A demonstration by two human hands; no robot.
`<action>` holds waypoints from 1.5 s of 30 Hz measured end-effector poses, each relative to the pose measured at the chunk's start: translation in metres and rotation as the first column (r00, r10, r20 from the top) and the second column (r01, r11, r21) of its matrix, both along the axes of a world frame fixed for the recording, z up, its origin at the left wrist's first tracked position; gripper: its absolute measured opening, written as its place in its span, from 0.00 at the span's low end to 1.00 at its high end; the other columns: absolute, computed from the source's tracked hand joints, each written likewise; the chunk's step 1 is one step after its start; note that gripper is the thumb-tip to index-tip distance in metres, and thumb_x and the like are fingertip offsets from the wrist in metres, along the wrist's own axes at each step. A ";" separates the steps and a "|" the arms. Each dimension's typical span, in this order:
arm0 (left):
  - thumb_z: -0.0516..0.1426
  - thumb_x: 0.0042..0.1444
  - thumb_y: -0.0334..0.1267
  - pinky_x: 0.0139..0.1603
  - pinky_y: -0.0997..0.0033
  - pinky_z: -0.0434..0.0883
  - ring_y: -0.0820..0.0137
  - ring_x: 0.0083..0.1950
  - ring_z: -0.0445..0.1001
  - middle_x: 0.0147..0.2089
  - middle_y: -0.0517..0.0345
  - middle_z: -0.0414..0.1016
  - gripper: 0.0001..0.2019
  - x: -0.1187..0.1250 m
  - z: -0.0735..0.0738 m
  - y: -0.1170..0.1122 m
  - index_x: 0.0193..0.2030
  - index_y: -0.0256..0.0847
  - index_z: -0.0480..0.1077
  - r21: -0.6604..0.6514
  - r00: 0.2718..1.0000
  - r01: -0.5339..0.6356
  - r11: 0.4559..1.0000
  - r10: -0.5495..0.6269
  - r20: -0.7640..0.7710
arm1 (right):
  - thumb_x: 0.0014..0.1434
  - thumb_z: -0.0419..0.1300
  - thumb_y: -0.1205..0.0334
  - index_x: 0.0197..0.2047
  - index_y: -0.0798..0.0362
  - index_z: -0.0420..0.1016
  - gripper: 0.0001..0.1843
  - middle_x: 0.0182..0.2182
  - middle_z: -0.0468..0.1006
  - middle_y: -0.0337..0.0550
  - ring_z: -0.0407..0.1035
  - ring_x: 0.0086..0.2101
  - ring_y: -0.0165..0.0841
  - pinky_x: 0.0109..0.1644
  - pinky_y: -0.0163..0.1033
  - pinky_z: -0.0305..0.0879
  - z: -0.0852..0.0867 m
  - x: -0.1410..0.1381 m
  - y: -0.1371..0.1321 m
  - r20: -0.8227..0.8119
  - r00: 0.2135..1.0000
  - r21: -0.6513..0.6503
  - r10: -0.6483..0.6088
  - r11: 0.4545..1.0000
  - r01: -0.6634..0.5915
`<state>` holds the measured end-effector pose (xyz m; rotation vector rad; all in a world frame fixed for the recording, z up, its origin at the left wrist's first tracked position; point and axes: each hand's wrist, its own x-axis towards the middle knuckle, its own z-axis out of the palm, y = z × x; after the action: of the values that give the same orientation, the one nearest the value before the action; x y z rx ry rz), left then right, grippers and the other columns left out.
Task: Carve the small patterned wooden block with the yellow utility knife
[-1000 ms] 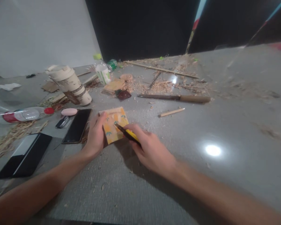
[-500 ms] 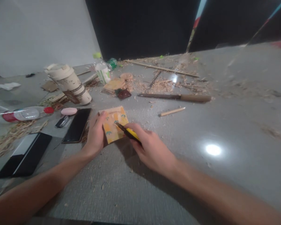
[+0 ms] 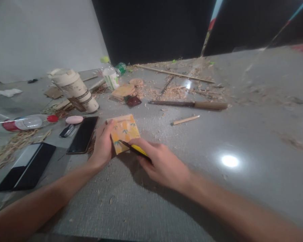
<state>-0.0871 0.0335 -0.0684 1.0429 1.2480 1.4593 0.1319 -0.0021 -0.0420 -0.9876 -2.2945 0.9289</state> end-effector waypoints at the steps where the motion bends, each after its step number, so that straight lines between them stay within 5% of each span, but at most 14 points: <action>1: 0.61 0.64 0.58 0.38 0.68 0.77 0.61 0.41 0.83 0.37 0.54 0.81 0.19 0.000 0.000 0.000 0.41 0.42 0.73 0.006 1.000 -0.010 1.000 0.010 0.005 | 0.73 0.56 0.63 0.69 0.44 0.66 0.24 0.54 0.82 0.46 0.80 0.47 0.39 0.48 0.42 0.74 0.001 0.000 0.000 0.006 1.000 0.011 -0.010 1.000 0.010; 6: 0.61 0.65 0.57 0.37 0.68 0.77 0.64 0.38 0.82 0.38 0.55 0.81 0.18 0.003 0.000 0.000 0.42 0.42 0.73 -0.003 0.998 -0.012 1.000 0.013 0.062 | 0.77 0.52 0.55 0.63 0.47 0.72 0.17 0.51 0.83 0.46 0.79 0.42 0.37 0.43 0.40 0.71 0.005 0.002 0.005 0.016 0.996 0.058 -0.088 0.995 0.087; 22: 0.62 0.64 0.57 0.35 0.71 0.76 0.66 0.37 0.81 0.38 0.56 0.80 0.18 0.000 -0.002 0.001 0.41 0.42 0.73 -0.003 0.999 -0.044 0.999 0.045 0.013 | 0.72 0.53 0.62 0.64 0.44 0.71 0.20 0.50 0.81 0.46 0.77 0.38 0.35 0.39 0.37 0.67 0.010 0.004 0.001 0.189 0.971 0.192 -0.146 0.975 0.109; 45: 0.60 0.66 0.54 0.36 0.68 0.78 0.64 0.36 0.82 0.36 0.57 0.80 0.15 0.005 0.006 -0.001 0.42 0.43 0.72 -0.018 1.000 -0.020 1.000 0.020 0.019 | 0.71 0.52 0.62 0.65 0.48 0.75 0.22 0.43 0.82 0.48 0.74 0.31 0.32 0.36 0.36 0.66 0.014 0.003 -0.003 0.186 0.966 0.203 -0.178 0.969 0.140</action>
<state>-0.0821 0.0321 -0.0623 1.0055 1.2590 1.4676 0.1350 -0.0055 -0.0278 -1.2105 -2.3723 0.5553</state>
